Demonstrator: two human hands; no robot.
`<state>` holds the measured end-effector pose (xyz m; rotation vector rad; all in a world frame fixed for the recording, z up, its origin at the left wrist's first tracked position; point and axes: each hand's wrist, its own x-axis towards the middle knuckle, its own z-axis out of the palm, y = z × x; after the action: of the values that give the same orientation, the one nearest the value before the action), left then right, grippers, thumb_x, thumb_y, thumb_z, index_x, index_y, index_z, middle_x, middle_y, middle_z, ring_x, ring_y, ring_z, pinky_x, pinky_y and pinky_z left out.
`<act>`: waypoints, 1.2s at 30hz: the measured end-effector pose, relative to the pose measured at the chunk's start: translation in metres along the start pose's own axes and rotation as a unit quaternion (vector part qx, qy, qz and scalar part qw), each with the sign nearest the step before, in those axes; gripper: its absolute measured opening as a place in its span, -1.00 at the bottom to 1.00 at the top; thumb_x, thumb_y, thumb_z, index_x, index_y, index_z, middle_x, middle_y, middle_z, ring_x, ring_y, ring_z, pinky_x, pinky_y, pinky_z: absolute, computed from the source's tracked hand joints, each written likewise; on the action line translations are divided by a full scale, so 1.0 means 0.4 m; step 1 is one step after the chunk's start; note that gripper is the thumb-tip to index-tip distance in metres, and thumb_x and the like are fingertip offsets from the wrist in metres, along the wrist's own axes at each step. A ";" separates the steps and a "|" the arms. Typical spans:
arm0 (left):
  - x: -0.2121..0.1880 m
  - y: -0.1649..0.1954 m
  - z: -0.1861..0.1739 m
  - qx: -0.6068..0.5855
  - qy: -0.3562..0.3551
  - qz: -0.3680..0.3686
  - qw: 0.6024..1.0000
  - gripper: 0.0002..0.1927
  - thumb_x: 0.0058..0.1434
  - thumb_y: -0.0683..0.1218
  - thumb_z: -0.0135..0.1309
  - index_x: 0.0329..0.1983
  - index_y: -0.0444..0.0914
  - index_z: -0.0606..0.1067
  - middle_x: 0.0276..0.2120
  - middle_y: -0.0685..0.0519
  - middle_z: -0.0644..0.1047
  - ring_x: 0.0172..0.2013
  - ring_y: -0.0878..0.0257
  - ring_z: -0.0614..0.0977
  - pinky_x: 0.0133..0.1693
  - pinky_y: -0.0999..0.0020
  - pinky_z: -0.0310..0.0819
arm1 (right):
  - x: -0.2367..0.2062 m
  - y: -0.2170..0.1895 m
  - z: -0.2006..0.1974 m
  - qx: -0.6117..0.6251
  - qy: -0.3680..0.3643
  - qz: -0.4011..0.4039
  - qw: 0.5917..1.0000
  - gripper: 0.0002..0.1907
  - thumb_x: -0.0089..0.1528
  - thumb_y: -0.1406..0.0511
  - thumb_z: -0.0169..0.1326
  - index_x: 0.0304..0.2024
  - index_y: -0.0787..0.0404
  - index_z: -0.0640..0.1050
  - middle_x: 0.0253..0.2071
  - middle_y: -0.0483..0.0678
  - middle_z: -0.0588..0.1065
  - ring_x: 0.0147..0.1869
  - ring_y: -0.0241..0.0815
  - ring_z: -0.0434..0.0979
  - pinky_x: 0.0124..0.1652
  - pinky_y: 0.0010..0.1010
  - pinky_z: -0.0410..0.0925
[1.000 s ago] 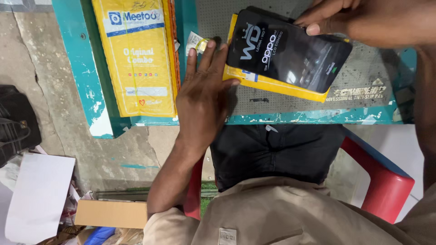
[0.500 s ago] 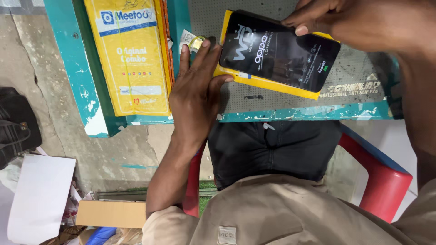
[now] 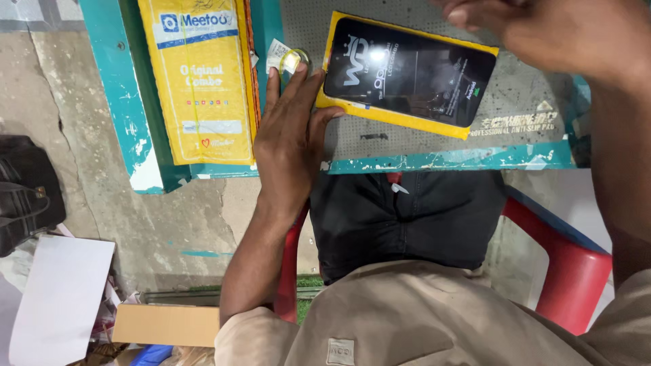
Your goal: The person applies adhesive to the edges of a smartphone back cover, then places a new screen assembly onto the phone chassis. They press the edges to secure the screen and handle the battery and internal components on the workbench.
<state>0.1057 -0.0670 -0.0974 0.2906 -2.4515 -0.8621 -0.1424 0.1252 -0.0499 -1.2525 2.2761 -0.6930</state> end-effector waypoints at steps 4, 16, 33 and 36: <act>-0.008 0.007 -0.003 0.011 0.004 0.010 1.000 -0.66 0.32 -0.27 0.28 0.14 -0.39 0.52 0.11 -0.12 0.60 0.29 -0.04 0.54 0.43 -0.16 0.24 | -0.064 -0.054 -0.019 -0.082 -0.011 0.165 0.983 -0.80 0.49 0.29 0.01 0.01 0.21 0.62 -0.35 0.14 0.56 -0.37 0.05 0.50 -0.32 -0.09 0.36; -0.020 0.020 0.017 0.078 0.056 0.012 0.995 -0.67 0.35 -0.25 0.31 0.12 -0.41 0.51 0.07 -0.14 0.61 0.24 -0.07 0.58 0.40 -0.12 0.28 | -0.237 -0.056 0.042 -0.062 0.177 -0.121 0.975 -0.63 0.39 0.60 0.07 0.26 0.47 0.46 0.09 0.12 0.58 0.24 0.08 0.54 0.19 -0.21 0.43; -0.013 0.032 0.029 0.124 0.058 0.039 0.990 -0.71 0.41 -0.26 0.22 0.16 -0.41 0.51 0.09 -0.15 0.62 0.23 -0.10 0.58 0.39 -0.13 0.23 | -0.334 -0.042 0.141 0.075 0.265 -0.057 0.960 -0.56 0.38 0.58 0.14 0.31 0.41 0.45 0.11 0.08 0.59 0.31 0.02 0.57 0.34 -0.25 0.39; -0.023 0.042 0.023 0.098 0.092 0.061 0.989 -0.79 0.42 -0.29 0.21 0.10 -0.39 0.55 0.07 -0.17 0.63 0.23 -0.11 0.58 0.40 -0.14 0.25 | -0.345 -0.011 0.159 0.085 0.290 -0.070 0.951 -0.61 0.40 0.60 0.13 0.27 0.41 0.46 0.07 0.12 0.60 0.28 -0.06 0.58 0.37 -0.25 0.42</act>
<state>0.1081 -0.0458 -0.0965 0.2739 -2.3546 -0.5189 -0.0342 0.2288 -0.0766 -1.2531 2.5082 -1.4377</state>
